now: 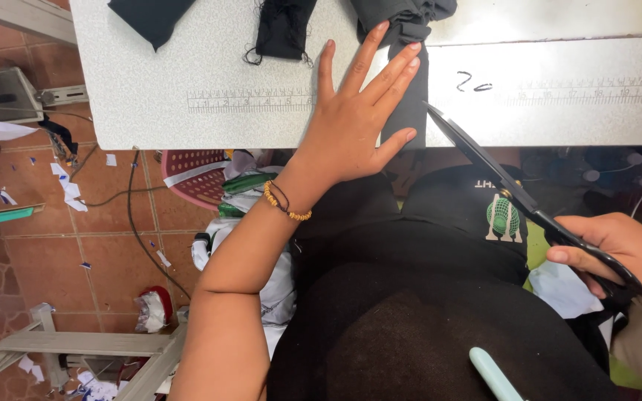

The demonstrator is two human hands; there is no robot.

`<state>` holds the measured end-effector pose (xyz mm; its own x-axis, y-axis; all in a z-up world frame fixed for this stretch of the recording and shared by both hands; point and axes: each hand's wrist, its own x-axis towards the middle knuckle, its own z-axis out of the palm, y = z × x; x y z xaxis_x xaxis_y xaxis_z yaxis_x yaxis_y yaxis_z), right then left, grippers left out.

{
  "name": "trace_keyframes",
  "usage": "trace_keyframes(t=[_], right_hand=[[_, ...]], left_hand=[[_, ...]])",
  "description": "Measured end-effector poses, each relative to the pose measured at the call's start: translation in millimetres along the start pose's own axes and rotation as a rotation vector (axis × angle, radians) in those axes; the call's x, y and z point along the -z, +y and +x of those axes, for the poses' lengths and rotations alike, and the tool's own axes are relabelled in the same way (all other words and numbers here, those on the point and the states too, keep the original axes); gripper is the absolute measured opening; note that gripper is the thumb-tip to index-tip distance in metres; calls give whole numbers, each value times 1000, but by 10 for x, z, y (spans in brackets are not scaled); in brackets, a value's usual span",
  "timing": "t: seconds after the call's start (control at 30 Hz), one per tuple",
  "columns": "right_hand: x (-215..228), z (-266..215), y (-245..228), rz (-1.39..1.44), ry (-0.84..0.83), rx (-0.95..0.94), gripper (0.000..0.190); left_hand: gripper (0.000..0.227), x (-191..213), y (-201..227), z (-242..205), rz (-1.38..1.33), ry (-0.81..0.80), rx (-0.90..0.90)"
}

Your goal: Cutting black fabric strips with scissors and sewing them using an industrial sewing machine.

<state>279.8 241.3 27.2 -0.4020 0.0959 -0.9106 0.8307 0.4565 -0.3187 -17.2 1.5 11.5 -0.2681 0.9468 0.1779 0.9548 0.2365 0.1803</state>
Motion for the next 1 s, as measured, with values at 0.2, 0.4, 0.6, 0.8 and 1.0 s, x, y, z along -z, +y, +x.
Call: trace_keyframes(t=[0.2,0.4,0.6,0.8,1.0], right_hand=[[18,71,370,178,-78,161,34],[29,90,485,278,-203,312,41],[-22,43,315,192,-100,254,48],[-2,30,280,13,-22,85,35],[20,85,381,55,-102,254,38]], left_hand=[[10,-93,54,-24,-17,401,-205],[58,-61,20,0,73,116,69],[83,20,-21,0,15,-102,97],[83,12,-14,4,11,-59,83],[83,18,-30,26,4,-84,94]])
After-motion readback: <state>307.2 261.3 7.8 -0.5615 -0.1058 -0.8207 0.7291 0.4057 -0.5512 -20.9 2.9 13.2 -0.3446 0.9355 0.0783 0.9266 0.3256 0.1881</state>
